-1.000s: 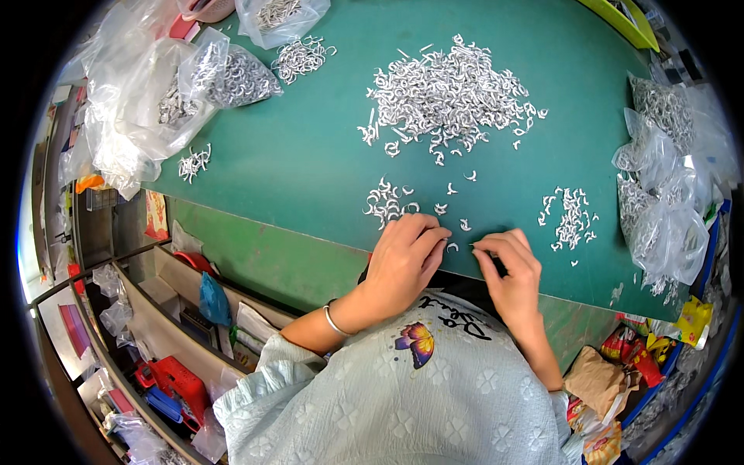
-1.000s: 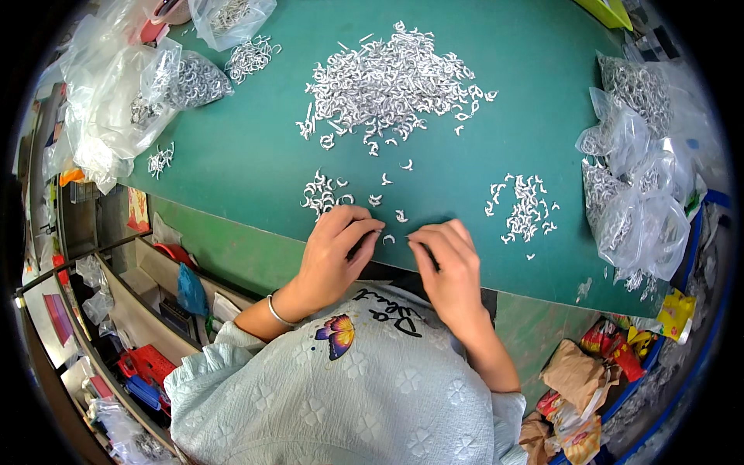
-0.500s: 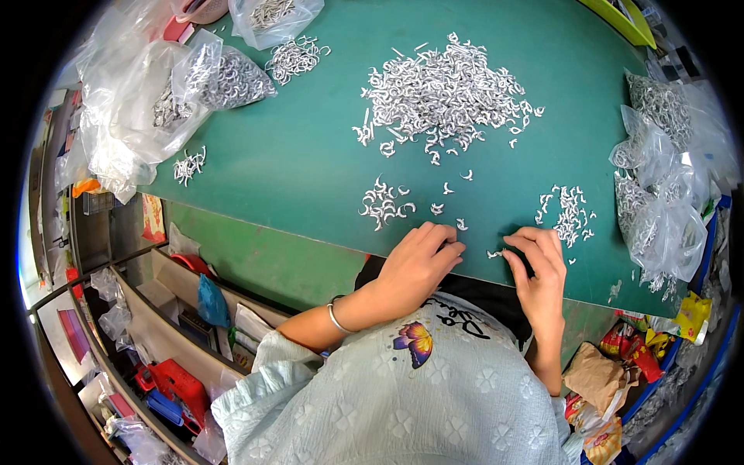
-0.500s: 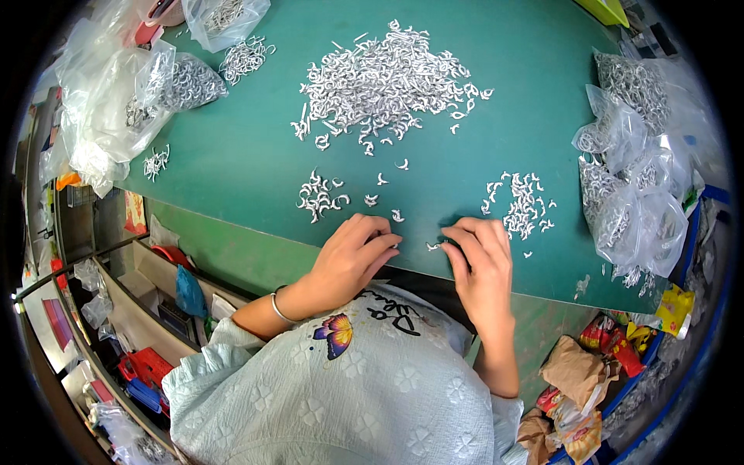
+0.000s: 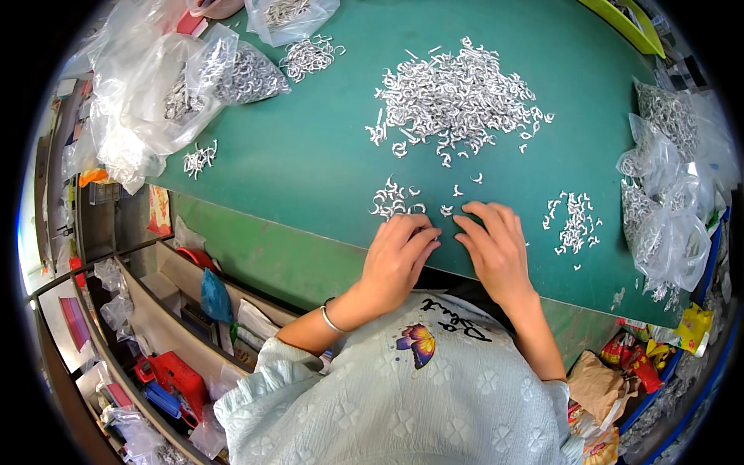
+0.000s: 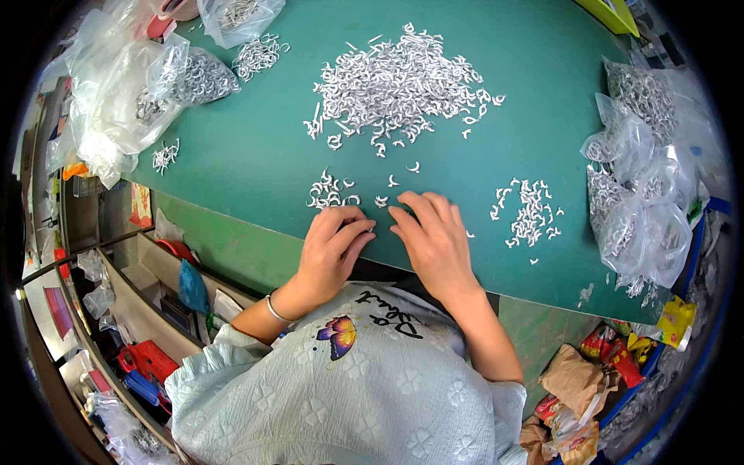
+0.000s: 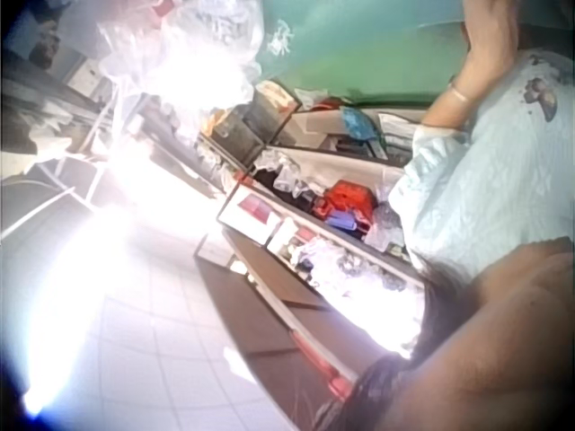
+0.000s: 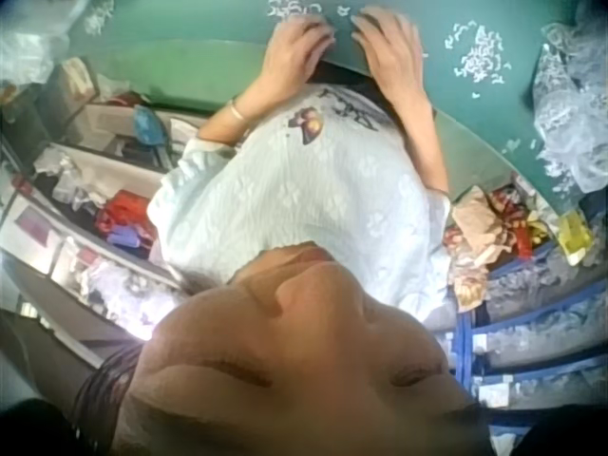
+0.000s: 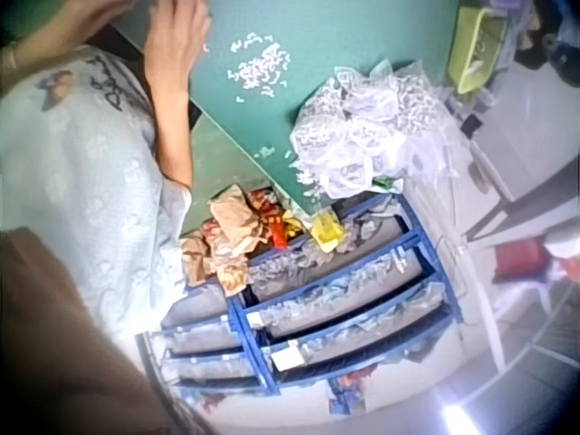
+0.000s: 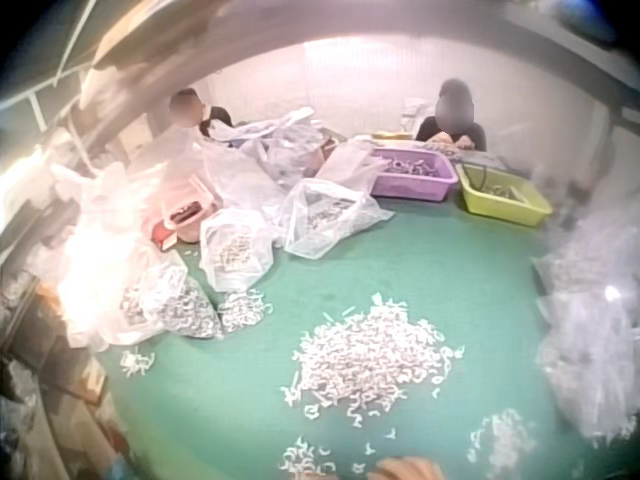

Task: The person sorts small crescent-shaped metal components on a green workbench, picking them up individually and moving them into different clusters or containers.

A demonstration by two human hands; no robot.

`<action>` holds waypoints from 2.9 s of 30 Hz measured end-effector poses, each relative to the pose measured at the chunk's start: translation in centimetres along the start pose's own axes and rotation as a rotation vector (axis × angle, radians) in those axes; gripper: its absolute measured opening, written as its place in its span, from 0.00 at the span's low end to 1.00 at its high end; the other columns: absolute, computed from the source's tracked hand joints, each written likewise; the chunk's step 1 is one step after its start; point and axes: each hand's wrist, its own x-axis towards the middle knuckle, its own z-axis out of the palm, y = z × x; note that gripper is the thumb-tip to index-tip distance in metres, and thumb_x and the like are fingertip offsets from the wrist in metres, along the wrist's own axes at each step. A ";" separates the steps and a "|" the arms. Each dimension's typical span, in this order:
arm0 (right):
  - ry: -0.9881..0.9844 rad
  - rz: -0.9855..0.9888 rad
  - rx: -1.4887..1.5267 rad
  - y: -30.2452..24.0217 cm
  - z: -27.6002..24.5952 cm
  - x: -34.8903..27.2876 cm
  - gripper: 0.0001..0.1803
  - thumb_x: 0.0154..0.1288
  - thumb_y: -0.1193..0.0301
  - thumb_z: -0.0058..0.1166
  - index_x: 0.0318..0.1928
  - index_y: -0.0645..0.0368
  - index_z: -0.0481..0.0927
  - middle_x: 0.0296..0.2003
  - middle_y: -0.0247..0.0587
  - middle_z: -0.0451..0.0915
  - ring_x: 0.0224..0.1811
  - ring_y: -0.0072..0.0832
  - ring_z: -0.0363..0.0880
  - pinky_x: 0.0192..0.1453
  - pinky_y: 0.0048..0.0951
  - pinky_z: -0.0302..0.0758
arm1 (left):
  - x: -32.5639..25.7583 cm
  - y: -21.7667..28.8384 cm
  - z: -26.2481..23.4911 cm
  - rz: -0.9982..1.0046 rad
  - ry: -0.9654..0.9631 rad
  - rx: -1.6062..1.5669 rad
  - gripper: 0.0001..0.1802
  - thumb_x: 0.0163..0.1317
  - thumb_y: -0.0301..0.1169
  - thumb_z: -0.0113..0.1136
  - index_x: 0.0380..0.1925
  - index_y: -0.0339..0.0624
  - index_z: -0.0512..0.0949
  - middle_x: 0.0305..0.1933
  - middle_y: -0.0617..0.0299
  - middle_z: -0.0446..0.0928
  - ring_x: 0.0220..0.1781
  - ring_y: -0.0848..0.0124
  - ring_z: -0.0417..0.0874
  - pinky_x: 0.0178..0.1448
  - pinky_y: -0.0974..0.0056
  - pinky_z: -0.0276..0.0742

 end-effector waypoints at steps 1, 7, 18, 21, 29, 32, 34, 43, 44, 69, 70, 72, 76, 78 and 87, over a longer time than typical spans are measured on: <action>0.022 0.006 -0.012 0.4 0.0 -0.2 0.15 0.49 0.77 0.65 0.41 0.61 0.82 0.44 0.41 0.78 0.46 0.41 0.75 0.47 0.39 0.71 | 0.0 -0.2 -0.2 -0.017 0.014 0.030 0.15 0.48 0.19 0.69 0.38 0.38 0.81 0.42 0.57 0.75 0.41 0.60 0.76 0.45 0.60 0.70; 0.096 0.063 -0.049 1.0 -1.2 -1.2 0.16 0.52 0.78 0.63 0.44 0.62 0.82 0.48 0.40 0.79 0.49 0.39 0.76 0.49 0.39 0.70 | 0.0 -0.7 -0.6 -0.065 0.076 0.129 0.15 0.51 0.21 0.67 0.42 0.40 0.80 0.49 0.58 0.75 0.51 0.60 0.75 0.51 0.57 0.63; -0.074 0.041 -0.160 2.4 -3.1 -4.9 0.21 0.57 0.78 0.60 0.53 0.64 0.78 0.58 0.42 0.76 0.63 0.42 0.72 0.61 0.44 0.67 | 1.2 -1.5 -1.0 -0.042 0.052 0.203 0.16 0.52 0.21 0.67 0.43 0.41 0.80 0.54 0.61 0.77 0.57 0.60 0.75 0.58 0.54 0.58; -0.030 0.131 -0.186 2.8 -3.9 -5.1 0.23 0.56 0.79 0.61 0.54 0.65 0.77 0.58 0.44 0.76 0.63 0.44 0.72 0.61 0.45 0.67 | 1.8 -1.0 -0.5 -0.017 0.040 0.160 0.17 0.52 0.21 0.66 0.44 0.41 0.80 0.55 0.61 0.77 0.57 0.61 0.76 0.59 0.54 0.58; -0.172 0.091 -0.205 0.3 -1.8 0.7 0.22 0.59 0.74 0.60 0.55 0.64 0.77 0.61 0.38 0.73 0.68 0.41 0.66 0.66 0.54 0.57 | 3.6 1.1 1.8 0.072 -0.117 0.141 0.24 0.55 0.22 0.63 0.55 0.38 0.75 0.59 0.56 0.75 0.60 0.60 0.75 0.61 0.53 0.62; -0.155 0.111 -0.211 1.0 -2.9 -0.9 0.22 0.59 0.73 0.60 0.55 0.62 0.78 0.63 0.37 0.71 0.69 0.40 0.64 0.66 0.55 0.56 | 2.5 1.2 1.3 0.066 -0.222 -0.089 0.24 0.56 0.20 0.62 0.56 0.37 0.74 0.61 0.55 0.75 0.60 0.60 0.75 0.60 0.55 0.64; -0.198 0.111 -0.160 0.6 -2.9 -0.9 0.22 0.59 0.72 0.60 0.55 0.61 0.78 0.64 0.35 0.71 0.70 0.38 0.62 0.68 0.56 0.55 | 2.3 1.3 1.2 0.028 -0.156 -0.161 0.21 0.56 0.17 0.59 0.51 0.36 0.76 0.57 0.53 0.77 0.57 0.58 0.77 0.56 0.57 0.68; -0.218 0.258 -0.455 2.2 -5.6 -4.0 0.23 0.61 0.71 0.59 0.57 0.61 0.77 0.65 0.37 0.70 0.74 0.38 0.59 0.71 0.62 0.47 | 4.3 0.3 -0.1 0.020 -0.134 0.071 0.22 0.57 0.17 0.58 0.54 0.36 0.75 0.61 0.51 0.74 0.64 0.54 0.73 0.66 0.52 0.66; -0.184 0.270 -0.456 2.5 -6.0 -4.0 0.23 0.61 0.71 0.59 0.58 0.61 0.76 0.65 0.39 0.70 0.73 0.39 0.60 0.72 0.61 0.48 | 4.7 0.4 0.3 0.053 -0.180 0.110 0.24 0.57 0.18 0.58 0.56 0.36 0.74 0.64 0.51 0.72 0.67 0.54 0.70 0.69 0.51 0.64; -0.273 0.150 -0.273 3.7 -2.3 4.6 0.35 0.65 0.64 0.58 0.68 0.63 0.63 0.72 0.44 0.57 0.76 0.43 0.53 0.74 0.55 0.52 | 2.9 -0.7 -2.4 -0.187 0.027 0.172 0.20 0.58 0.19 0.61 0.53 0.40 0.77 0.61 0.56 0.75 0.66 0.57 0.73 0.75 0.43 0.52; -0.315 0.147 -0.258 3.5 -2.4 4.4 0.35 0.64 0.64 0.58 0.68 0.63 0.63 0.73 0.44 0.56 0.76 0.43 0.53 0.74 0.55 0.52 | 2.9 -0.8 -2.5 -0.193 0.043 0.173 0.20 0.58 0.19 0.62 0.53 0.40 0.77 0.60 0.56 0.76 0.66 0.57 0.74 0.74 0.43 0.53; -0.413 0.138 -0.231 2.3 -2.9 3.2 0.35 0.64 0.64 0.58 0.68 0.63 0.63 0.73 0.44 0.55 0.76 0.43 0.52 0.75 0.55 0.51 | 2.5 -1.0 -2.5 -0.202 0.025 0.150 0.20 0.58 0.19 0.62 0.52 0.40 0.77 0.60 0.56 0.76 0.66 0.56 0.73 0.74 0.43 0.52; -0.394 0.160 0.051 2.0 -4.2 2.1 0.34 0.64 0.66 0.58 0.68 0.61 0.64 0.72 0.44 0.59 0.76 0.43 0.52 0.75 0.52 0.51 | 2.4 -0.8 -1.8 -0.122 -0.026 0.130 0.20 0.58 0.20 0.63 0.52 0.39 0.77 0.60 0.56 0.75 0.66 0.56 0.73 0.74 0.41 0.51; -0.260 0.145 -0.035 2.8 -3.8 3.9 0.32 0.65 0.67 0.58 0.68 0.60 0.65 0.71 0.44 0.61 0.76 0.44 0.52 0.75 0.51 0.50 | 2.5 -0.6 -1.2 -0.107 -0.086 0.153 0.20 0.56 0.22 0.64 0.51 0.40 0.78 0.63 0.56 0.72 0.67 0.55 0.70 0.73 0.35 0.48; -0.390 0.162 -0.037 1.5 -3.1 2.4 0.35 0.64 0.65 0.58 0.70 0.60 0.62 0.72 0.43 0.58 0.77 0.44 0.49 0.76 0.53 0.48 | 1.3 -3.1 -2.1 -0.083 -0.043 0.187 0.17 0.55 0.21 0.63 0.46 0.39 0.76 0.54 0.54 0.70 0.63 0.52 0.71 0.70 0.33 0.54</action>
